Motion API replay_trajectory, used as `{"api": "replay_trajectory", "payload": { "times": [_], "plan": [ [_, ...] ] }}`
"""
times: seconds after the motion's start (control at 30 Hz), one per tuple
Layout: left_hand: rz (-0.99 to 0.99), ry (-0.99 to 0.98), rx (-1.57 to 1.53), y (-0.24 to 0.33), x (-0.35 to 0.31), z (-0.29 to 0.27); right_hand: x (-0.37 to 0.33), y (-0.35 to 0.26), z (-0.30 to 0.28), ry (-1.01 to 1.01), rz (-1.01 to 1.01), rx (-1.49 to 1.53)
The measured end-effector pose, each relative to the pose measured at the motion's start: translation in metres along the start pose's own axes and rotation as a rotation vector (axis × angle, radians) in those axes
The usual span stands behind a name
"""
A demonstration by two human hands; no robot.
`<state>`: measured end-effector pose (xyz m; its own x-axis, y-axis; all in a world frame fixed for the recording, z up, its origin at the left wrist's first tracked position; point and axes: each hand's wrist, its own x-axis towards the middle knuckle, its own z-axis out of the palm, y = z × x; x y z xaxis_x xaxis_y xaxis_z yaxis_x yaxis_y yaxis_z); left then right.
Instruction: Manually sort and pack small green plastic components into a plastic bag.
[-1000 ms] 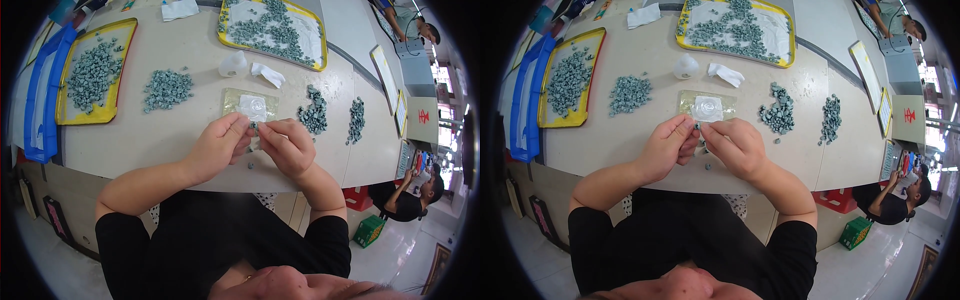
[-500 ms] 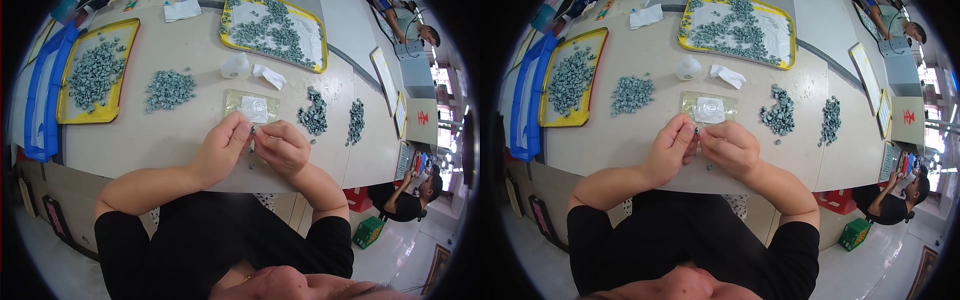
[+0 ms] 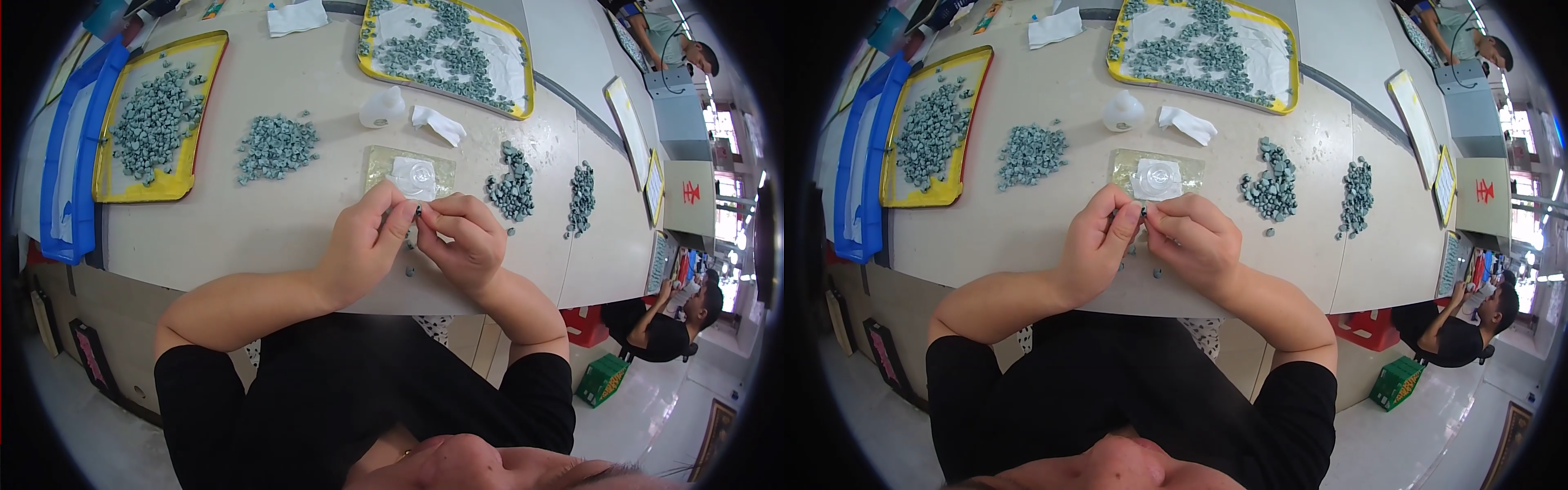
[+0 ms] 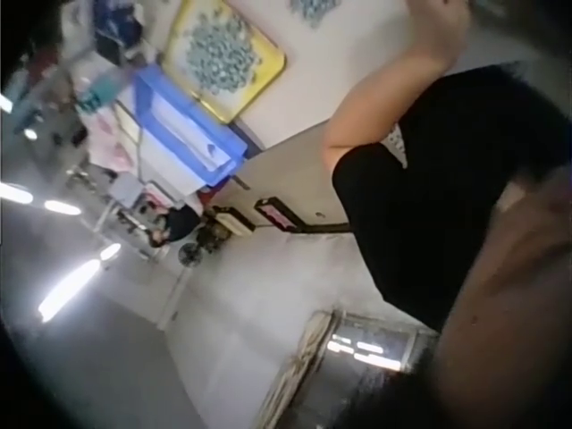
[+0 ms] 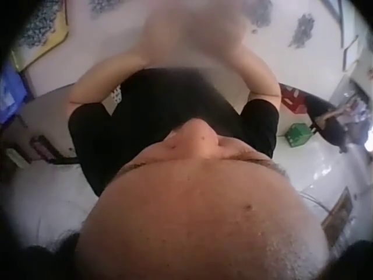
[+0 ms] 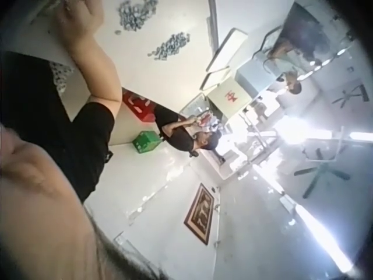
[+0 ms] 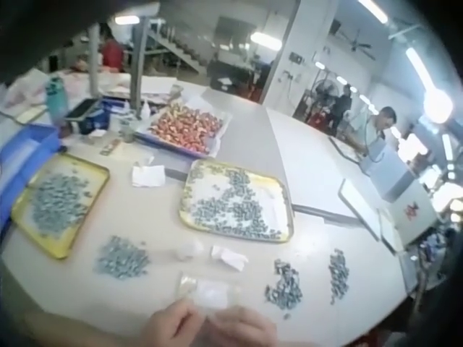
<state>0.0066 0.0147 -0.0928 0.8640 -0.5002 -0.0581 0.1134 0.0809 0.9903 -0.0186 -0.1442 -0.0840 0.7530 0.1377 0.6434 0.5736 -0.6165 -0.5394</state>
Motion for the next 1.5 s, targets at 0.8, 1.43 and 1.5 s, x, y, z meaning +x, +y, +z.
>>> {"api": "replay_trajectory", "payload": {
  "times": [0.8,1.43,1.5],
  "plan": [
    [-0.375,-0.031,-0.573,0.019,0.009,-0.016,0.008,0.048,-0.06,-0.296,0.689,-0.41],
    [-0.415,-0.235,-0.406,0.021,0.004,-0.016,0.008,-0.005,-0.017,-0.166,0.014,-0.047],
    [-0.396,-0.223,-0.372,0.018,0.004,-0.018,0.01,-0.004,-0.018,-0.179,-0.031,-0.07]
  ]
}}
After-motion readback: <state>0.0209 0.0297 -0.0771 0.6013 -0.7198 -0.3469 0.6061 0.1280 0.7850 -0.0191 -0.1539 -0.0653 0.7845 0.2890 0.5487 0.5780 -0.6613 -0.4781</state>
